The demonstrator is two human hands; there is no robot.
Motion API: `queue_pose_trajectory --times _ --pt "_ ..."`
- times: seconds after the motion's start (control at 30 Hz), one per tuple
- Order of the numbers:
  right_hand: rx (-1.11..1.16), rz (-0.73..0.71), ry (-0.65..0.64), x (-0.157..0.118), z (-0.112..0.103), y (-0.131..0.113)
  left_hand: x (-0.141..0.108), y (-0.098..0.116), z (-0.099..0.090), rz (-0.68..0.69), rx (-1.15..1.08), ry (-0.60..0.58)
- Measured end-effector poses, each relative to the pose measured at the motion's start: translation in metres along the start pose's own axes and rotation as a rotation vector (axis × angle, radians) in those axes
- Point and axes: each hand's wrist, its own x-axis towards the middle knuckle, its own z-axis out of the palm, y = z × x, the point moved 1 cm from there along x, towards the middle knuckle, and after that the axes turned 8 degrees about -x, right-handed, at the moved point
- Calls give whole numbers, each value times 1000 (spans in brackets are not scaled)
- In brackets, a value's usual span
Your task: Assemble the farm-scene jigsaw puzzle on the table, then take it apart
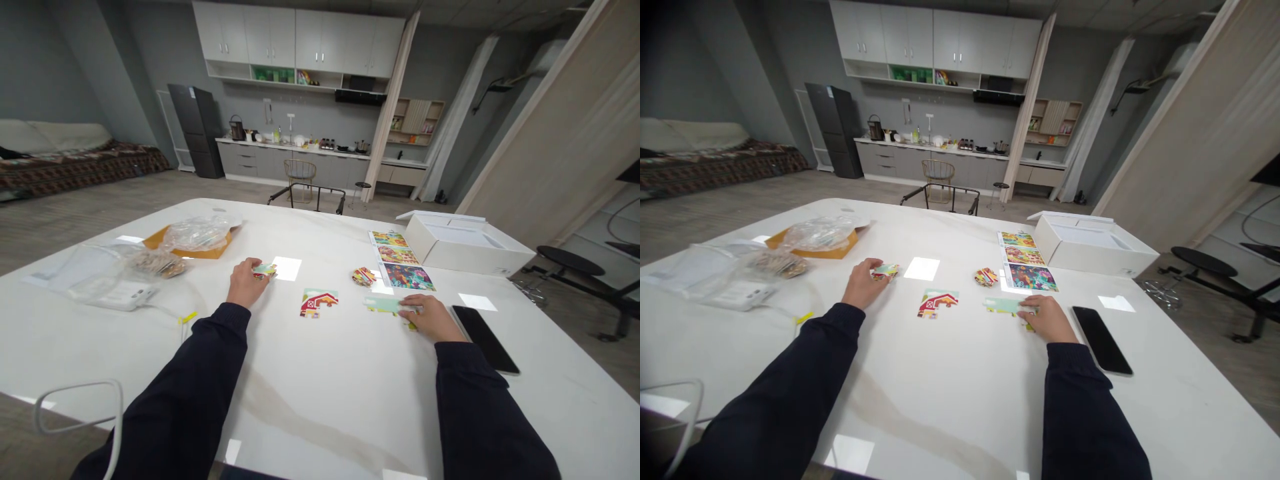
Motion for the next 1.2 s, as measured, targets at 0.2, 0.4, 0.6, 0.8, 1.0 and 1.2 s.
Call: queue_pose_trajectory --times 0.2,0.4,0.6,0.8,1.0,1.2 --pt "-101 -37 120 -1 2 -7 0 -2 1 -38 -2 -22" --pt "-85 -101 201 4 10 -27 0 3 1 44 -8 10" --pt "-24 -164 194 5 16 -46 1 1 1 -6 42 -53" --pt "46 -169 89 1 19 -49 1 2 0 9 11 -54" --pt "105 -141 -36 -1 19 -54 0 5 -2 -9 -10 -46" --pt "82 -122 -70 -1 25 -59 -1 22 -7 58 -44 -2"
